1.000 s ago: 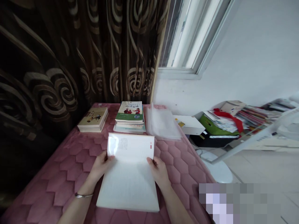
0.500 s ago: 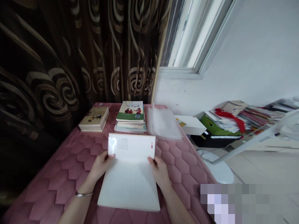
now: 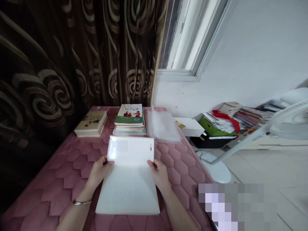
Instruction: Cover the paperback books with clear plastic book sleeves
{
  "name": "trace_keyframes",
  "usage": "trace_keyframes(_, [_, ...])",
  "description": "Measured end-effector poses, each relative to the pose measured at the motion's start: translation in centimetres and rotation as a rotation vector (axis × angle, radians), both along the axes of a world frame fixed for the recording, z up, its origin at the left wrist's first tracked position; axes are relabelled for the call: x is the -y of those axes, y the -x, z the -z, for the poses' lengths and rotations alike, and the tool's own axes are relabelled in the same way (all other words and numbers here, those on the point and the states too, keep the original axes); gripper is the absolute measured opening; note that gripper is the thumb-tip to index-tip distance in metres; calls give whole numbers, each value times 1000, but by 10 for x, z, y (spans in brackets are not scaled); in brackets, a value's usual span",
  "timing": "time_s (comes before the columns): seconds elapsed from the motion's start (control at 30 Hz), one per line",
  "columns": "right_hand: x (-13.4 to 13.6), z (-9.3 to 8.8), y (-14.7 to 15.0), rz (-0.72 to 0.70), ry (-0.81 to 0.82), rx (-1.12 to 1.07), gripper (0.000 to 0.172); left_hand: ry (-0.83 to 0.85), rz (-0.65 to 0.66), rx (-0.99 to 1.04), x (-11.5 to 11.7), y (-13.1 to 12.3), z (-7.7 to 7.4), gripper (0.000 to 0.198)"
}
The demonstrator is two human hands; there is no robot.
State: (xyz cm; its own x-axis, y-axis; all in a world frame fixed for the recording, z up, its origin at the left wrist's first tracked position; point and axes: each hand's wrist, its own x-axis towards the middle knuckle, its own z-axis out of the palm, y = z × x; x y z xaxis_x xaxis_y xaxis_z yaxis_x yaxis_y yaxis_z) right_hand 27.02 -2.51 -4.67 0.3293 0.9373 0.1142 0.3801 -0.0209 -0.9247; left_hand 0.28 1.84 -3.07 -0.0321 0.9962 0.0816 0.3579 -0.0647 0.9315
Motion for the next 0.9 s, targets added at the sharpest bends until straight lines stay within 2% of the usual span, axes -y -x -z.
trace_keyframes(0.2, [0, 0, -1, 0, -7, -3, 46, 17, -11, -21, -1, 0, -2, 16])
trace_keyframes(0.43, [0, 2, -4, -28, 23, 3, 47, 48, 14, 100, 0, 2, -1, 17])
trace_keyframes(0.53, [0, 2, -4, -29, 34, 1, 48, 75, 84, 263, 3, 3, -10, 20])
trace_keyframes(0.63, [0, 1, -4, -29, 51, -7, 49, 92, 135, 451, 3, 4, -24, 40])
trace_keyframes(0.7, [1, 0, -4, -32, 55, -11, 48, 84, 90, 518, -1, 3, -33, 46])
trace_keyframes(0.83, [2, -4, -3, -27, 60, -18, 47, 54, -77, 574, -16, -3, -48, 44])
trace_keyframes(0.9, [2, -4, -3, -35, 56, -26, 47, 61, -98, 597, -24, -10, -54, 45])
